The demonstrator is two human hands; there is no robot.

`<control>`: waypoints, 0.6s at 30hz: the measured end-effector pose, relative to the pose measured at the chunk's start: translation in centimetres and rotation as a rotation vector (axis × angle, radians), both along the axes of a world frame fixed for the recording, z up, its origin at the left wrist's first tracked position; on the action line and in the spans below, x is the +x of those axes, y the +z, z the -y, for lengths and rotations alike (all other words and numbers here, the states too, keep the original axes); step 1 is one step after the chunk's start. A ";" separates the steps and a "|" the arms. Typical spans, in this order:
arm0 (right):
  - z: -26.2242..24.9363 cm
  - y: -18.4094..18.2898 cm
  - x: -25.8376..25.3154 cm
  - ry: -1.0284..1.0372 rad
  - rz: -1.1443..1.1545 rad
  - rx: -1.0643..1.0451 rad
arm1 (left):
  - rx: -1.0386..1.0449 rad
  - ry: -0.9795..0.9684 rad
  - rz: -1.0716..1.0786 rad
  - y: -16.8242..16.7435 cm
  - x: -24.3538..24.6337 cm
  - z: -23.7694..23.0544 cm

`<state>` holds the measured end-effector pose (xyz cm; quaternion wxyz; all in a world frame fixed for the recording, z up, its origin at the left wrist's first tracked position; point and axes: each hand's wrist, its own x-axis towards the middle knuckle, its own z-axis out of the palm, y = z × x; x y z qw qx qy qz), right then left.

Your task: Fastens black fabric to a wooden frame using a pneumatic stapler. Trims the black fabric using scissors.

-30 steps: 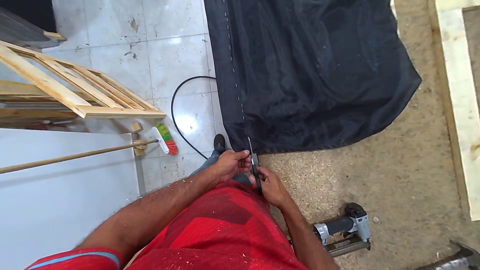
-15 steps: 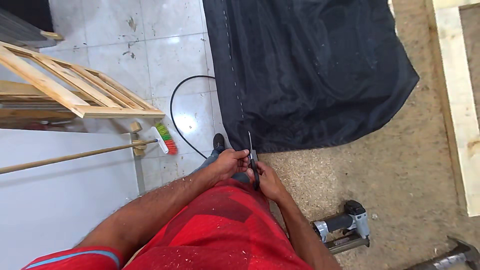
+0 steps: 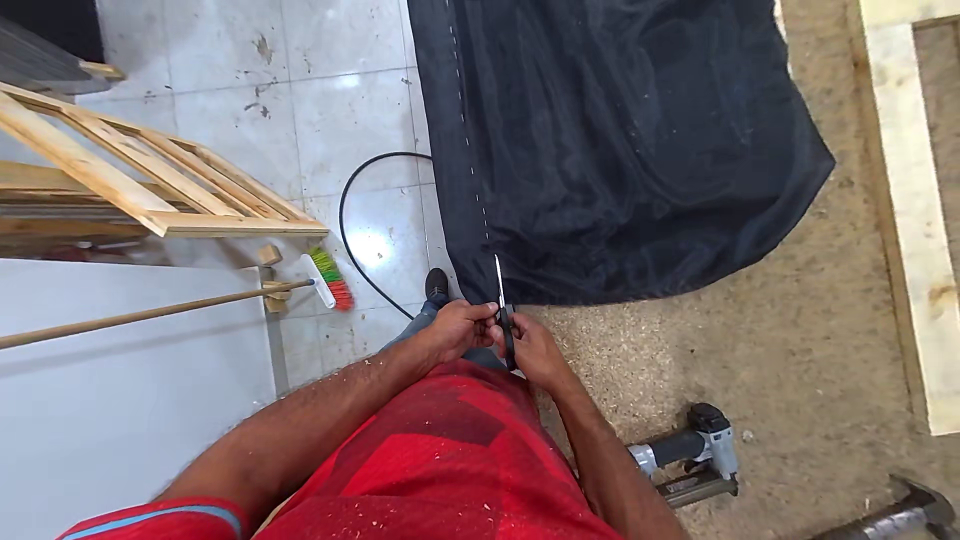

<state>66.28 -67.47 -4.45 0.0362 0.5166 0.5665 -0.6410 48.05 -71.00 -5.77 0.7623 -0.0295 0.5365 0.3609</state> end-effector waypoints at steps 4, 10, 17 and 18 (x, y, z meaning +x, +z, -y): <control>-0.6 0.0 -0.4 -0.010 -0.015 0.032 | 0.021 -0.048 -0.028 0.5 -0.1 -0.1; -0.5 0.0 -0.8 -0.017 -0.016 0.040 | 0.005 -0.026 -0.018 0.5 -0.3 -0.1; -1.4 0.4 -1.3 -0.023 -0.032 0.072 | -0.006 -0.038 0.010 0.6 -0.5 -0.2; -1.4 0.4 -1.3 -0.027 -0.039 0.081 | -0.009 -0.038 0.010 0.4 -0.6 -0.2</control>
